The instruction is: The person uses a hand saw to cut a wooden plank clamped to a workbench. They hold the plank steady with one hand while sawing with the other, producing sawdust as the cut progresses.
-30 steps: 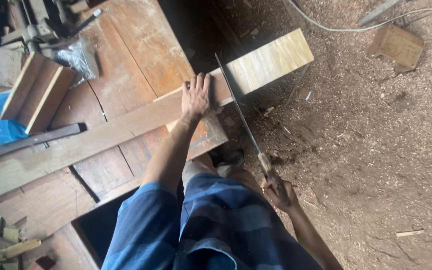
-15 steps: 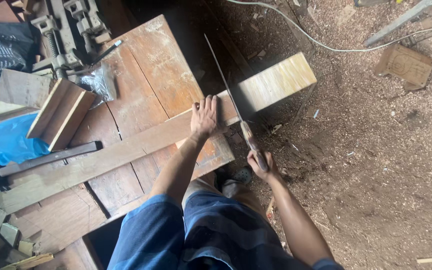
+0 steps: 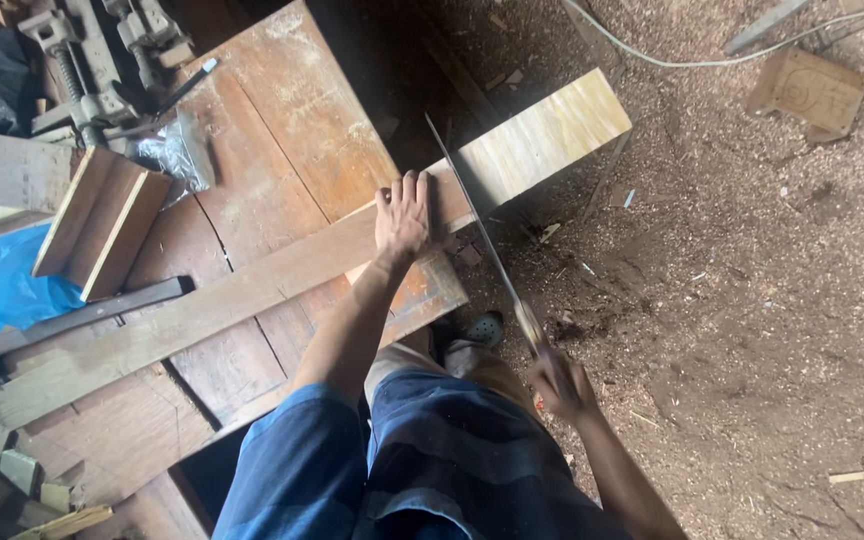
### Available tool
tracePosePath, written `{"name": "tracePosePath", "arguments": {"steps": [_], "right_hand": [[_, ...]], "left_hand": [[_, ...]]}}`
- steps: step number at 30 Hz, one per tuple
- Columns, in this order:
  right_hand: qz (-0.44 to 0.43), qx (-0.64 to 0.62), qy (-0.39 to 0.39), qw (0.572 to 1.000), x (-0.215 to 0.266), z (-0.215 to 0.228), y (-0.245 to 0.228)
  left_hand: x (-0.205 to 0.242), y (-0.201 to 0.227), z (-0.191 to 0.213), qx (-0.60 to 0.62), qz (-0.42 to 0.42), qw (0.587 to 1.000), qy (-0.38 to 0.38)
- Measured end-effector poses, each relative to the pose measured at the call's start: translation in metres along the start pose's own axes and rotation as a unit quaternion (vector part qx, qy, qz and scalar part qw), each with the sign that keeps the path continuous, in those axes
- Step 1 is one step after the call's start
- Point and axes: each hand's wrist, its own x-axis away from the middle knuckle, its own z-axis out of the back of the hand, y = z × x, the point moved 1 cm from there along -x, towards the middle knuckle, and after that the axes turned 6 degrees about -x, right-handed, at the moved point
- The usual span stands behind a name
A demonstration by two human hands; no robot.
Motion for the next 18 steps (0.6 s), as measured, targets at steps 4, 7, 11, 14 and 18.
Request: {"name": "tracePosePath", "arguments": {"steps": [4, 7, 11, 14, 18], "right_hand": [[-0.081, -0.065, 0.011, 0.994, -0.137, -0.007, 0.001], [-0.031, -0.047, 0.029, 0.998, -0.153, -0.014, -0.009], [-0.166, -0.12, 0.017, 0.979, -0.055, -0.007, -0.017], [-0.037, 0.012, 0.014, 0.999, 0.033, 0.01, -0.027], [-0.054, -0.033, 0.031, 0.998, 0.046, 0.002, -0.021]], "left_hand": [[-0.005, 0.0, -0.004, 0.002, 0.01, 1.0, -0.022], [-0.002, 0.0, -0.003, -0.003, 0.02, 0.999, -0.027], [-0.003, 0.0, -0.003, -0.013, 0.01, 0.999, -0.041], [-0.009, 0.001, -0.006, -0.007, 0.023, 0.996, -0.085], [-0.002, -0.004, -0.013, -0.035, 0.008, 0.998, -0.049]]}}
